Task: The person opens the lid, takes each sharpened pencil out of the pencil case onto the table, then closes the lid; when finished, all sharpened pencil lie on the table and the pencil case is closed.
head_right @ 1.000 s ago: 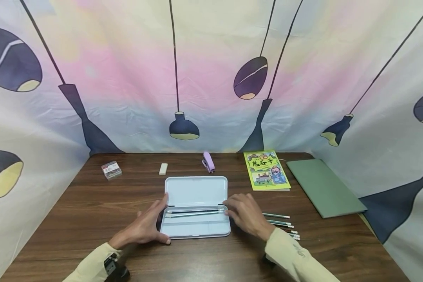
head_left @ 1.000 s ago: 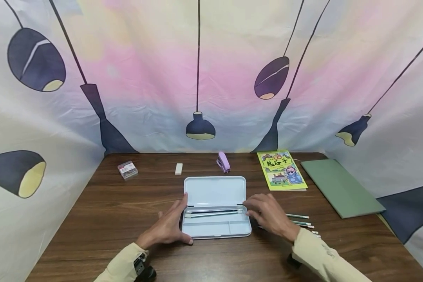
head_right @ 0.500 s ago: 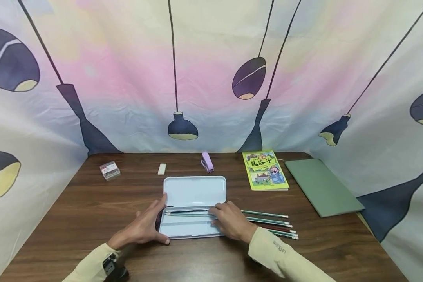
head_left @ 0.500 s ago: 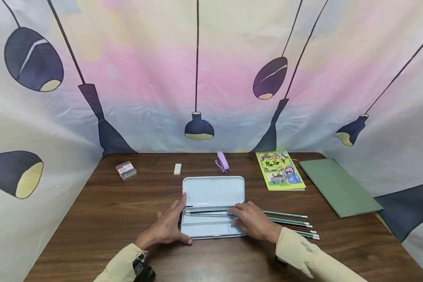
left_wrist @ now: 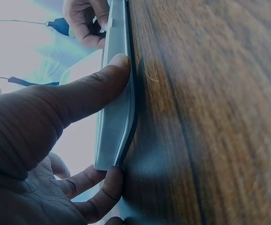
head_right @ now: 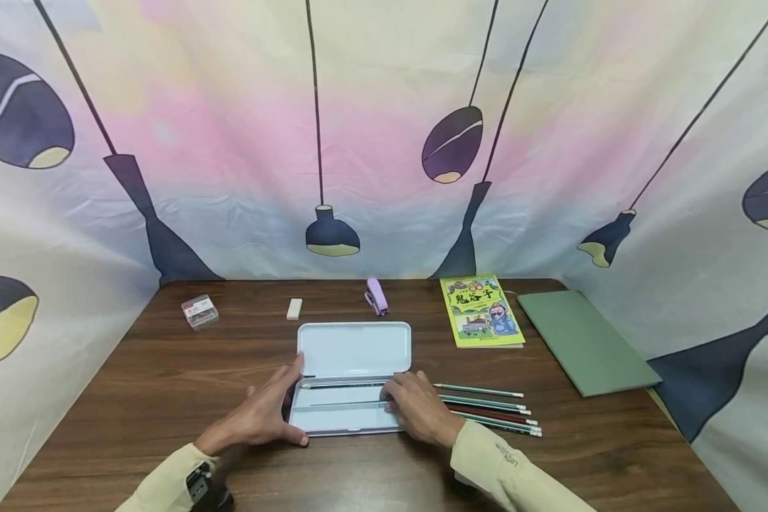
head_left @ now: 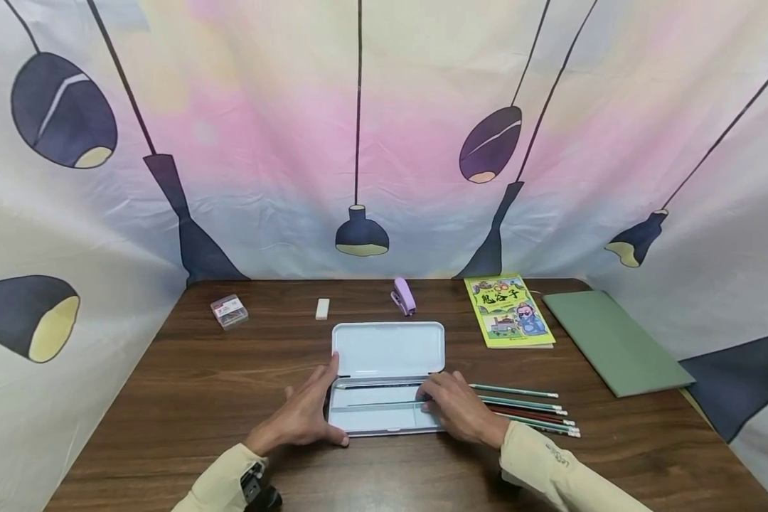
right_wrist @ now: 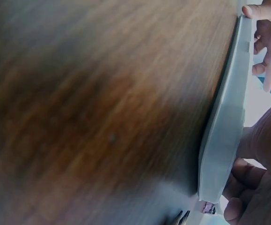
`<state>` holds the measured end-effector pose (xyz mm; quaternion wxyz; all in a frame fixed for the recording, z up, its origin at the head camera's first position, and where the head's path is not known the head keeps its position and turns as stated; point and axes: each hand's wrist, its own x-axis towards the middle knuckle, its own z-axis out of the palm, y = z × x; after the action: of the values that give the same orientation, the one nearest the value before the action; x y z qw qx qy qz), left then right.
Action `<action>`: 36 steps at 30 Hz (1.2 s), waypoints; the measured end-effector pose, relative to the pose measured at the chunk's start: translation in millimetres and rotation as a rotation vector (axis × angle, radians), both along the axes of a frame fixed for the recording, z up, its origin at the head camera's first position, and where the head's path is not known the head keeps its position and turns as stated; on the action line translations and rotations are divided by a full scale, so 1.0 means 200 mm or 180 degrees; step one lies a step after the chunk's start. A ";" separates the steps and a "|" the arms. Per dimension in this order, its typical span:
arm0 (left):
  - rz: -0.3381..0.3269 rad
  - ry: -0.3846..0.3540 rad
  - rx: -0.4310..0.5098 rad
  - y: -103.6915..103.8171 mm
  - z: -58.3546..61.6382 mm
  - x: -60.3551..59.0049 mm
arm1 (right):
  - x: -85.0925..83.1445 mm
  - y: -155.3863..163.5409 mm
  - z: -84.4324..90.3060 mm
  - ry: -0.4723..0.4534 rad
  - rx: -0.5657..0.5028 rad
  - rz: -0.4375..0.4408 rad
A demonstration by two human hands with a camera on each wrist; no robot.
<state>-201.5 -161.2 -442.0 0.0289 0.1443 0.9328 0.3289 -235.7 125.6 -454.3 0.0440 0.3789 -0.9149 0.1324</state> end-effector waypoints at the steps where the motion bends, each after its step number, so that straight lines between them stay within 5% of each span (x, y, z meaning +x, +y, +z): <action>1: 0.0000 -0.0001 -0.0004 0.00 0.00 0.00 | 0.00 0.00 0.00 -0.0011 -0.0008 -0.0007; 10: 0.0016 -0.0026 -0.0026 0.00 -0.01 0.00 | 0.00 0.03 -0.01 -0.0206 -0.0298 -0.0035; 22: 0.0010 0.0016 -0.0042 0.00 0.00 -0.01 | 0.00 0.07 0.03 0.0107 -0.1030 -0.0473; 28: 0.0019 0.0017 -0.0036 0.00 0.00 -0.01 | -0.02 0.18 0.06 0.0307 -0.1449 -0.0464; 36: 0.0014 0.0023 -0.0033 0.00 0.00 -0.01 | -0.01 0.40 0.07 0.0701 -0.1499 -0.0747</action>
<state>-202.7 -161.1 -442.8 0.0255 0.1434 0.9349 0.3236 -238.2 205.0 -440.0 0.2450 0.2617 -0.8863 0.2933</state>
